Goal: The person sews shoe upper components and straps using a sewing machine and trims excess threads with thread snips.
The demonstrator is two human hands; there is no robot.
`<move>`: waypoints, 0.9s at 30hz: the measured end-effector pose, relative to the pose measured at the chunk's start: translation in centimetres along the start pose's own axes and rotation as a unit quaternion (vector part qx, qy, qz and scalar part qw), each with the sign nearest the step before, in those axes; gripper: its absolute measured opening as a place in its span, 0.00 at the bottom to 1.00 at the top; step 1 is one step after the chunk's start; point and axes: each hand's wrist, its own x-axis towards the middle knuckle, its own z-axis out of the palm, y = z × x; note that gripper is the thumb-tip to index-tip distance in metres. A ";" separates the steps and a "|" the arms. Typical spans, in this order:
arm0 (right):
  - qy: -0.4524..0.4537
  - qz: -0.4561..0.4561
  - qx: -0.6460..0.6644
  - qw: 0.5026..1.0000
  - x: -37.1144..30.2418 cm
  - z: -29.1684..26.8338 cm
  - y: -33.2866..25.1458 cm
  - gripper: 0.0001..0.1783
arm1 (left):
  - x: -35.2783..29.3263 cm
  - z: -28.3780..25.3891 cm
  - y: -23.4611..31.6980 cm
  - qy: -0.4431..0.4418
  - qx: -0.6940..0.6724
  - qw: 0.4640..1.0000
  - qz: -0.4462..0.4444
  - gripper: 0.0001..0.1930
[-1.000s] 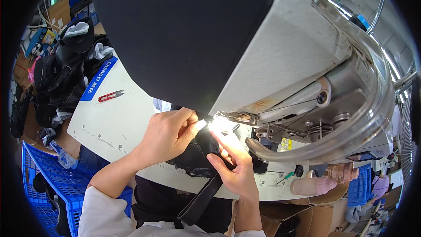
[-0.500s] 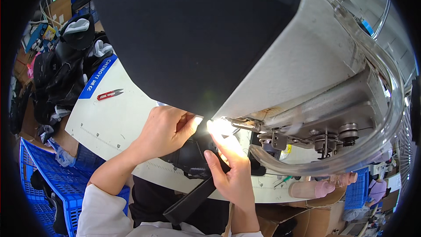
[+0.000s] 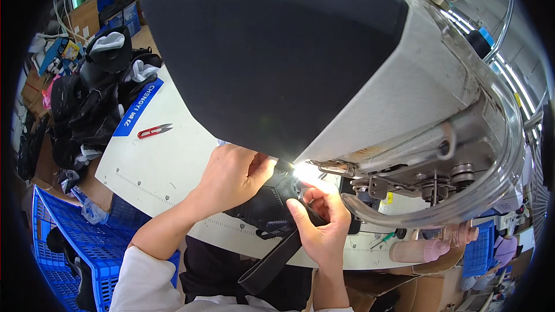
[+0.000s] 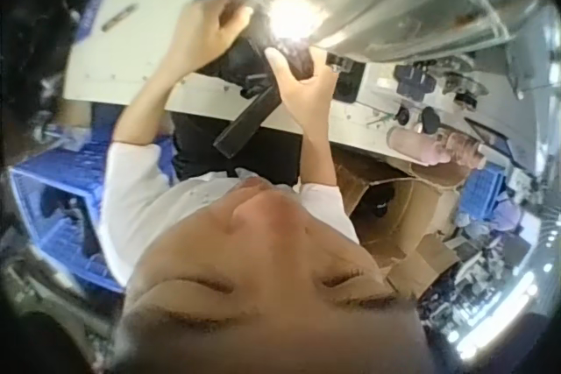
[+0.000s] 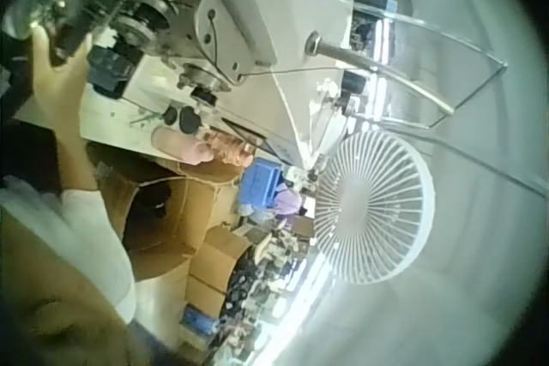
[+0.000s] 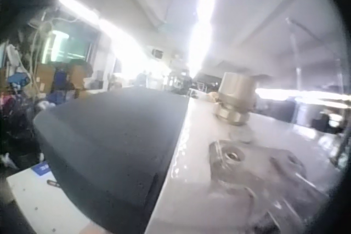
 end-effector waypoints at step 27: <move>0.029 -0.003 0.026 0.999 1.2 -0.2 1.7 0.14 | 0.6 0.6 -0.3 0.048 0.075 0.994 0.056 0.09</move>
